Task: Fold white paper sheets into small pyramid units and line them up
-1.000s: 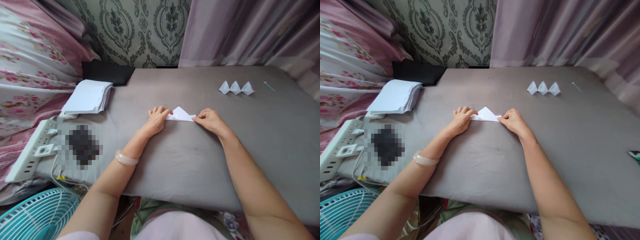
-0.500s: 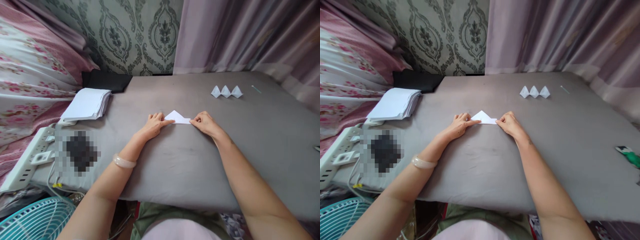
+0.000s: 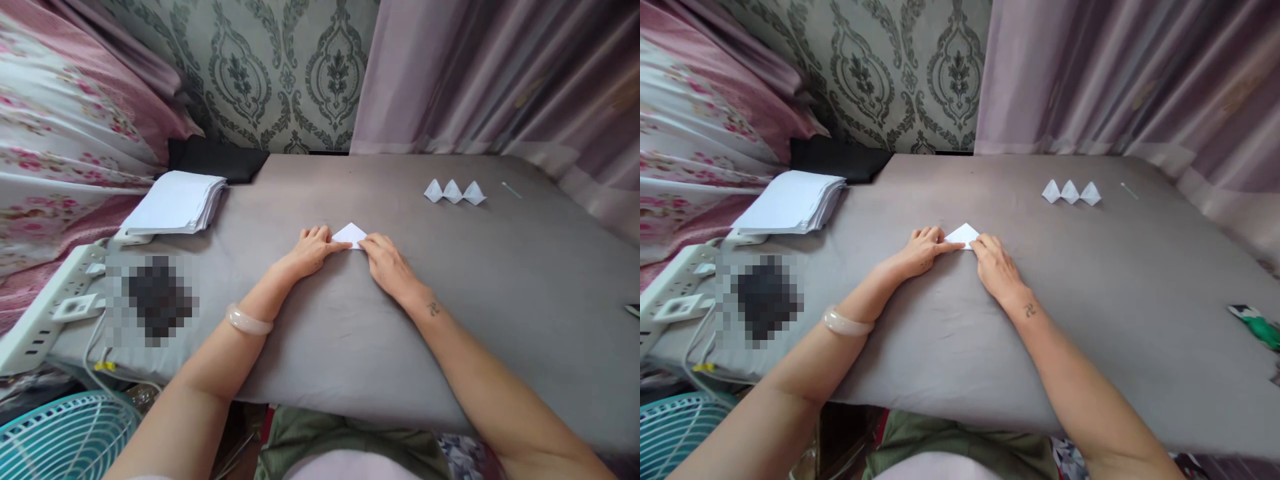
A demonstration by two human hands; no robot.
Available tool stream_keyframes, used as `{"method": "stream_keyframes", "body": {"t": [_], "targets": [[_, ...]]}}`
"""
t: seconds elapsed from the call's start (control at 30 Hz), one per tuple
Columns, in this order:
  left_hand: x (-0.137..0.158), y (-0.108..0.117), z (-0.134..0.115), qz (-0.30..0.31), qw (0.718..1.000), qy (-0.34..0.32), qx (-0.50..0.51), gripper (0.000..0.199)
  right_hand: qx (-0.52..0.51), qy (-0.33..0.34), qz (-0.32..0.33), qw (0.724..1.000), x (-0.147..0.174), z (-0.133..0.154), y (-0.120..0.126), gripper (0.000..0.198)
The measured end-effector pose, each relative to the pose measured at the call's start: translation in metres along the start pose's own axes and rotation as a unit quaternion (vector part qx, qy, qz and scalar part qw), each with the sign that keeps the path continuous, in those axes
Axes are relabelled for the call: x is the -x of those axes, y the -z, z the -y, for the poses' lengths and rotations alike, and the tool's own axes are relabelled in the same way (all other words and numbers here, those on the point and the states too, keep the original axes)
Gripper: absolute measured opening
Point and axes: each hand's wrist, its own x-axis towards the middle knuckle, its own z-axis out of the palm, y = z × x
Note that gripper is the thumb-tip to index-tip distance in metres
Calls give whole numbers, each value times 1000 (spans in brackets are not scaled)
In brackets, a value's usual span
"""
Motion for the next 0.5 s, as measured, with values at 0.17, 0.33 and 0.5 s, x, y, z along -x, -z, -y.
{"method": "stream_keyframes", "body": {"t": [0.17,0.33,0.5], "targets": [[-1,-3,1,-7,1000,4,3,59,76,2,31,997,9,24,-2,42],[2,-6,0,-25,996,61,52,52,127,-8,31,991,16,28,0,48],[4,-2,-2,-50,961,233,143,47,129,-28,42,990,14,29,4,49]]}}
